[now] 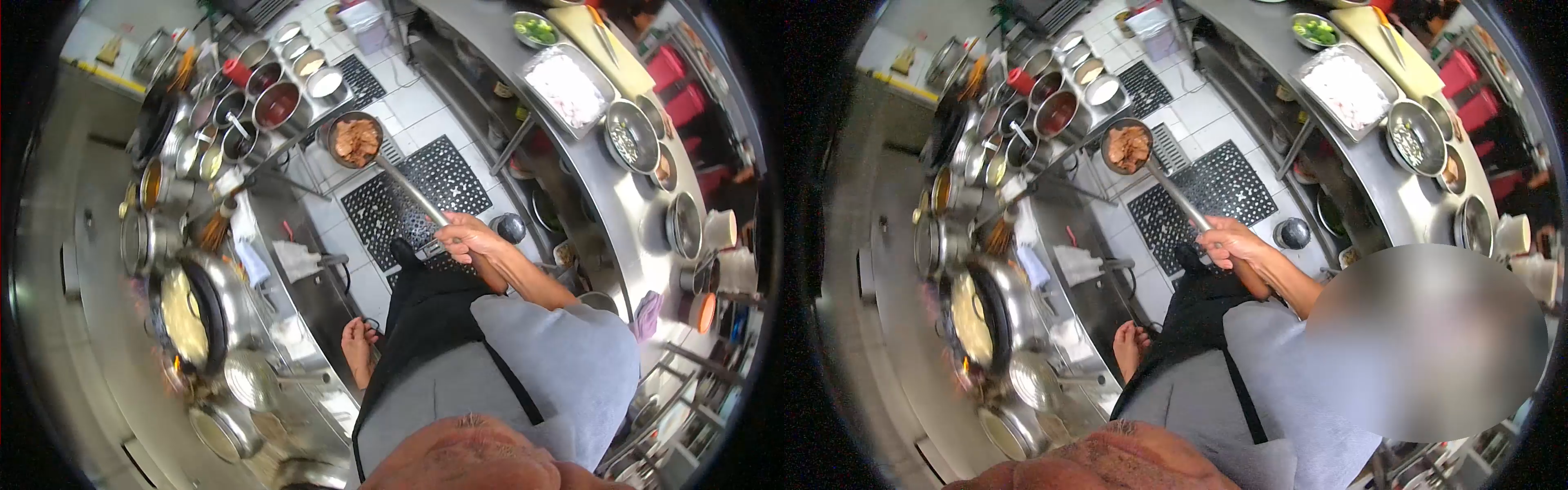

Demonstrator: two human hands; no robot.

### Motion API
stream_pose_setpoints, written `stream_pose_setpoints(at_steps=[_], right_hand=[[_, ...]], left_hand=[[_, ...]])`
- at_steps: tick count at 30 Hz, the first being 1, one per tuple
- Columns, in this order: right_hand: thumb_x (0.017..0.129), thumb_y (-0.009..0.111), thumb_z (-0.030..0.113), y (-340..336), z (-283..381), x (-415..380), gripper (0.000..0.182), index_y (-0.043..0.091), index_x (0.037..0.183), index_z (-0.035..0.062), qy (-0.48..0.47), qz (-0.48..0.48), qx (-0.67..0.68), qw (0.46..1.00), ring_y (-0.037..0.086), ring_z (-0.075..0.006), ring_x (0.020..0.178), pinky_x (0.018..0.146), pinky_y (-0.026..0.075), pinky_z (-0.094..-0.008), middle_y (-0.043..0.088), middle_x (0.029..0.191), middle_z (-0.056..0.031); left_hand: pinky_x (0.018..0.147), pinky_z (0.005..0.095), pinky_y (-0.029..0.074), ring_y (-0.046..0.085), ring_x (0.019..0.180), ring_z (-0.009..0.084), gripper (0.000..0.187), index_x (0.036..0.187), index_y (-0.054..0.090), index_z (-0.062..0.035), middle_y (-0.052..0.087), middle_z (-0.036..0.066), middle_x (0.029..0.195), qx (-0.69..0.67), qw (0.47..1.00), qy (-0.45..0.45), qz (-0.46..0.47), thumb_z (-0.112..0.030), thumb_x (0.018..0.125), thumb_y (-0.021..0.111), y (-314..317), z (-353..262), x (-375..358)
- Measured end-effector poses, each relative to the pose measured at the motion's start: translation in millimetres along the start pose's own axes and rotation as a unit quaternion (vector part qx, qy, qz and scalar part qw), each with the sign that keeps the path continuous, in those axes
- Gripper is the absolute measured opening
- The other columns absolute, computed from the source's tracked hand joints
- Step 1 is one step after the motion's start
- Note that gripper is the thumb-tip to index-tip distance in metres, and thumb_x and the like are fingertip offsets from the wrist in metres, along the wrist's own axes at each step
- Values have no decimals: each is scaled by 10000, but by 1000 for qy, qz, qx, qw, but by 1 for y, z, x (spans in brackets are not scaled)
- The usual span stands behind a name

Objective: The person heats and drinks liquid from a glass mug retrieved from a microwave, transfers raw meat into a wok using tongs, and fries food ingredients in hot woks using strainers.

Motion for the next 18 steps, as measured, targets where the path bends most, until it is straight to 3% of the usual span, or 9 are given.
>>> stream_pose_setpoints(at_steps=[1, 4, 8, 9, 12, 13, 17, 18], right_hand=[[874, 600, 31, -4, 7, 3, 388, 488, 1245, 58, -18, -21, 11, 1000, 360, -49, 400, 328, 326, -243, 418, 649, 29], [882, 581, 19, -6, 35, 16, 359, 500, 1228, 72, -99, -81, 37, 991, 351, -47, 396, 328, 317, -235, 413, 644, 32], [901, 535, -4, 7, 62, 27, 350, 510, 1240, 76, -157, -139, 94, 973, 342, -35, 390, 314, 301, -224, 408, 628, 35], [900, 534, -7, 8, 66, 29, 350, 509, 1240, 72, -172, -147, 113, 968, 343, -35, 391, 313, 300, -224, 410, 631, 34], [888, 563, -3, 6, 77, 31, 316, 500, 1193, 56, -221, -153, 136, 954, 363, -53, 409, 324, 302, -241, 431, 670, 19], [891, 559, -5, 6, 81, 30, 311, 502, 1191, 55, -234, -156, 140, 949, 364, -53, 410, 324, 302, -240, 433, 668, 19], [900, 550, -4, 7, 96, 25, 314, 499, 1204, 57, -256, -177, 162, 937, 369, -48, 412, 323, 301, -236, 435, 660, 21], [901, 552, -3, 6, 99, 21, 319, 496, 1209, 58, -262, -182, 171, 932, 368, -47, 412, 324, 301, -236, 433, 660, 22]], left_hand=[[601, 280, 515, 602, 709, 137, 237, 1134, 593, -40, 641, 64, 899, 10, 998, 33, 50, -222, 982, 584, 9, -18, 16], [605, 262, 502, 605, 731, 134, 207, 1091, 607, -40, 640, 58, 901, 91, 983, 25, 158, -216, 987, 577, 40, -95, 82], [861, 304, 500, 615, 959, 179, 231, 972, 645, 31, 664, 103, 981, 83, 907, 122, 393, -154, 1002, 510, 79, -202, 76], [948, 377, 459, 596, 1035, 243, 274, 953, 649, 40, 660, 139, 1001, 84, 862, 164, 472, -205, 992, 533, 88, -231, 63], [970, 448, 431, 580, 1058, 310, 396, 933, 644, 43, 647, 163, 1033, 59, 666, 272, 692, -345, 971, 575, 116, -290, 47], [960, 514, 416, 567, 1066, 371, 510, 893, 650, 36, 638, 169, 1020, 84, 616, 291, 727, -471, 928, 605, 125, -305, 43], [909, 546, 422, 557, 1030, 379, 532, 843, 653, -3, 633, 156, 954, -25, 497, 273, 823, -528, 909, 611, 155, -349, 27], [887, 545, 427, 557, 999, 367, 533, 842, 654, -9, 632, 153, 947, -68, 423, 271, 862, -535, 913, 602, 164, -356, 29]])
Point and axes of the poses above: each hand's wrist, its own x-axis towards the middle knuckle, its own y-axis out of the palm, z = x × y, the point moved 3 cm from there along x, towards the middle knuckle
